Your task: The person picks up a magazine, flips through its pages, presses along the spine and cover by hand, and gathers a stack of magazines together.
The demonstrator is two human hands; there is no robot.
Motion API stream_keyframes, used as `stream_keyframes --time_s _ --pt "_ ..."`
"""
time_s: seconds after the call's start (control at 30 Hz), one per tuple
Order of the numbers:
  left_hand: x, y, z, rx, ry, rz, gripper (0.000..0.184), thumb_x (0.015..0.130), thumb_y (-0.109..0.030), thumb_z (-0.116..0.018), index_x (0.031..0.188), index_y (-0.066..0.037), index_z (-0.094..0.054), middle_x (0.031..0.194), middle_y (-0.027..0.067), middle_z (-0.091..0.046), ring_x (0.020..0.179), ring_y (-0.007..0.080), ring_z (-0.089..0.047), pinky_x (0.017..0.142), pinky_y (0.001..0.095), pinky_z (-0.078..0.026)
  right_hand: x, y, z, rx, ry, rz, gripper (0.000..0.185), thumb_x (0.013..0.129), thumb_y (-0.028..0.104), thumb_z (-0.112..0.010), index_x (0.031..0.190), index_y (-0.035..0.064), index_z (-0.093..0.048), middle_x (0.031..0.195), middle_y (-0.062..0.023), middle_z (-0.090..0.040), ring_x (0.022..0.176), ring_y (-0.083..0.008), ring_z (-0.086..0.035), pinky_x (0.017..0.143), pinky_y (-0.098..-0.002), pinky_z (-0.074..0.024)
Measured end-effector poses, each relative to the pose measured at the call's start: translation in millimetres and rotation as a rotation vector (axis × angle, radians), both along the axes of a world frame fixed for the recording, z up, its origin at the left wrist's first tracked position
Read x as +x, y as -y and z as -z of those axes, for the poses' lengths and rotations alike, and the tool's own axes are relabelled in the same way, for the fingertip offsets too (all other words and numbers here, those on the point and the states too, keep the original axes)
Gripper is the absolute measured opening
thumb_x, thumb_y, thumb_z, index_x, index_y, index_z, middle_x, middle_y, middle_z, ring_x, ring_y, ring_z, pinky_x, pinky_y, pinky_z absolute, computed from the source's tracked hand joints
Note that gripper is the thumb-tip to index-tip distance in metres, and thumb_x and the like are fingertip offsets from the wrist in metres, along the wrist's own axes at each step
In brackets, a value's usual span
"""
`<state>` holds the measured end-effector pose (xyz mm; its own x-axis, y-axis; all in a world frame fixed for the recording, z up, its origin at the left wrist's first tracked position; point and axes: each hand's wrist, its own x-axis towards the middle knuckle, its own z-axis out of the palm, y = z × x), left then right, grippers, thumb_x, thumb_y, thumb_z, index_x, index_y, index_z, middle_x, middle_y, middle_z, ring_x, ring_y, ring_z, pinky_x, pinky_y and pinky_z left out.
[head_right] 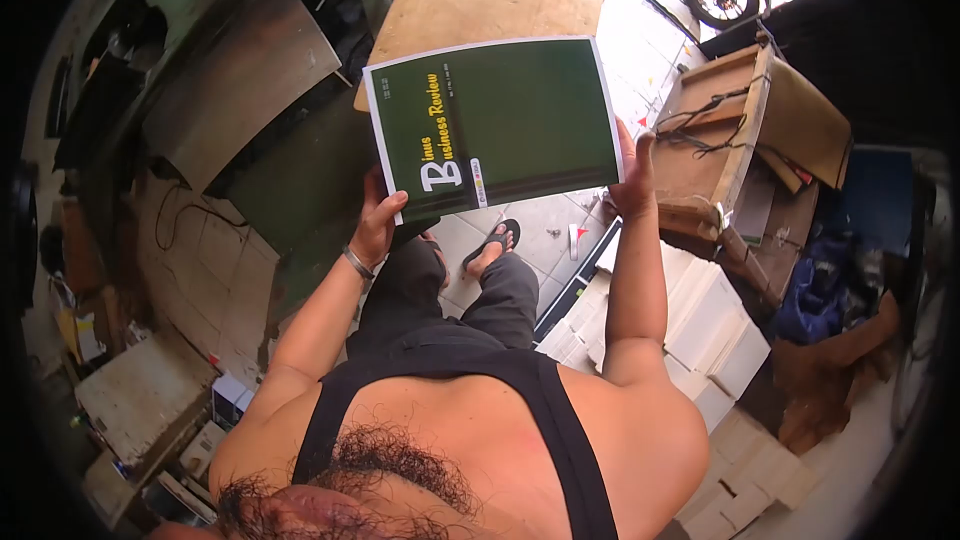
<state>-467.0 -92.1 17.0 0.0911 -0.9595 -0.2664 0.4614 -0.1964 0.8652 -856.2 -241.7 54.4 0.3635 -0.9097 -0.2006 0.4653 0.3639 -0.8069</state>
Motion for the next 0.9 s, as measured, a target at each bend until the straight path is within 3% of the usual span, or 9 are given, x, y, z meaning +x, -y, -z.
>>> stream_keyframes --time_s 0.1,0.17,0.23,0.27,0.37,0.47,0.6,0.7,0.9 --pt "3.2 -1.4 8.4 0.016 -0.016 0.060 0.067 0.093 -0.016 -0.067 0.150 -0.008 -0.032 0.144 0.0157 -0.050 0.134 0.0266 -0.053 0.114 0.0417 -0.044 -8.8 36.6 1.2 0.067 -0.165 -0.082 0.077 0.103 0.058 -0.051 0.155 0.0010 -0.041 0.146 -0.0149 -0.056 0.136 -0.0238 -0.054 0.113 -0.0378 -0.0428" --pt "-0.6 0.2 -7.2 0.034 -0.026 0.028 0.083 0.087 -0.026 -0.078 0.150 -0.002 -0.029 0.135 0.0149 -0.052 0.124 0.0236 -0.055 0.109 0.0368 -0.043 -16.2 45.5 9.4 0.152 -0.209 -0.137 0.063 0.104 0.046 -0.055 0.148 0.0001 -0.050 0.137 -0.0140 -0.062 0.126 -0.0223 -0.061 0.105 -0.0358 -0.0489" --pt "0.3 1.1 -6.9 0.020 0.010 0.011 0.085 0.087 -0.026 -0.078 0.151 -0.002 -0.028 0.137 0.0157 -0.050 0.124 0.0247 -0.055 0.108 0.0367 -0.044 -12.4 45.9 5.0 0.228 -0.144 -0.247 0.050 0.103 0.036 -0.059 0.138 -0.0003 -0.059 0.126 -0.0124 -0.069 0.113 -0.0211 -0.068 0.096 -0.0337 -0.0550" --pt "2.8 2.0 4.8 -0.002 0.038 0.023 0.087 0.087 -0.029 -0.079 0.151 -0.001 -0.027 0.141 0.0178 -0.046 0.126 0.0266 -0.055 0.109 0.0372 -0.043 -7.7 39.7 8.0 0.300 -0.161 -0.095 0.041 0.102 0.032 -0.061 0.127 -0.0002 -0.064 0.113 -0.0099 -0.073 0.098 -0.0209 -0.073 0.085 -0.0323 -0.0586" --pt "8.7 6.2 0.7 0.016 0.082 0.108 0.086 0.092 -0.032 -0.075 0.156 -0.004 -0.025 0.148 0.0150 -0.046 0.141 0.0246 -0.044 0.120 0.0403 -0.032 -16.1 48.2 14.7 0.279 -0.171 -0.158 0.041 0.101 0.029 -0.060 0.129 -0.0008 -0.063 0.115 -0.0116 -0.073 0.100 -0.0217 -0.073 0.087 -0.0335 -0.0587" --pt "8.1 13.3 12.5 0.091 -0.126 0.004 0.103 0.091 -0.047 -0.076 0.162 -0.005 -0.015 0.156 0.0159 -0.042 0.145 0.0252 -0.040 0.120 0.0401 -0.031 -14.7 45.7 11.4 0.279 -0.142 -0.190 0.041 0.101 0.028 -0.060 0.129 -0.0010 -0.063 0.116 -0.0124 -0.073 0.101 -0.0229 -0.073 0.089 -0.0348 -0.0591" --pt "8.8 38.3 18.2 0.079 -0.057 0.052 0.119 0.089 -0.055 -0.076 0.166 -0.007 0.001 0.157 0.0184 -0.042 0.147 0.0271 -0.039 0.119 0.0423 -0.035 -11.7 44.4 5.4 0.299 -0.151 -0.172 0.045 0.099 0.029 -0.062 0.132 -0.0015 -0.061 0.120 -0.0140 -0.072 0.105 -0.0255 -0.072 0.092 -0.0369 -0.0585" --pt "8.7 48.5 -2.0 0.160 -0.087 0.039 0.122 0.086 -0.053 -0.078 0.166 -0.003 0.000 0.155 0.0206 -0.043 0.144 0.0276 -0.042 0.117 0.0418 -0.038 -18.1 45.8 10.5 0.296 -0.160 -0.171 0.048 0.098 0.031 -0.063 0.134 -0.0014 -0.060 0.121 -0.0146 -0.071 0.108 -0.0271 -0.071 0.094 -0.0381 -0.0577" --pt "12.6 50.9 -9.6 0.185 -0.037 0.096 0.098 0.085 -0.050 -0.074 0.157 0.003 -0.031 0.141 0.0188 -0.056 0.126 0.0249 -0.059 0.108 0.0362 -0.046 -11.5 40.3 7.0 0.287 -0.157 -0.129 0.045 0.097 0.031 -0.064 0.130 -0.0005 -0.063 0.119 -0.0131 -0.071 0.105 -0.0258 -0.071 0.094 -0.0379 -0.0570"
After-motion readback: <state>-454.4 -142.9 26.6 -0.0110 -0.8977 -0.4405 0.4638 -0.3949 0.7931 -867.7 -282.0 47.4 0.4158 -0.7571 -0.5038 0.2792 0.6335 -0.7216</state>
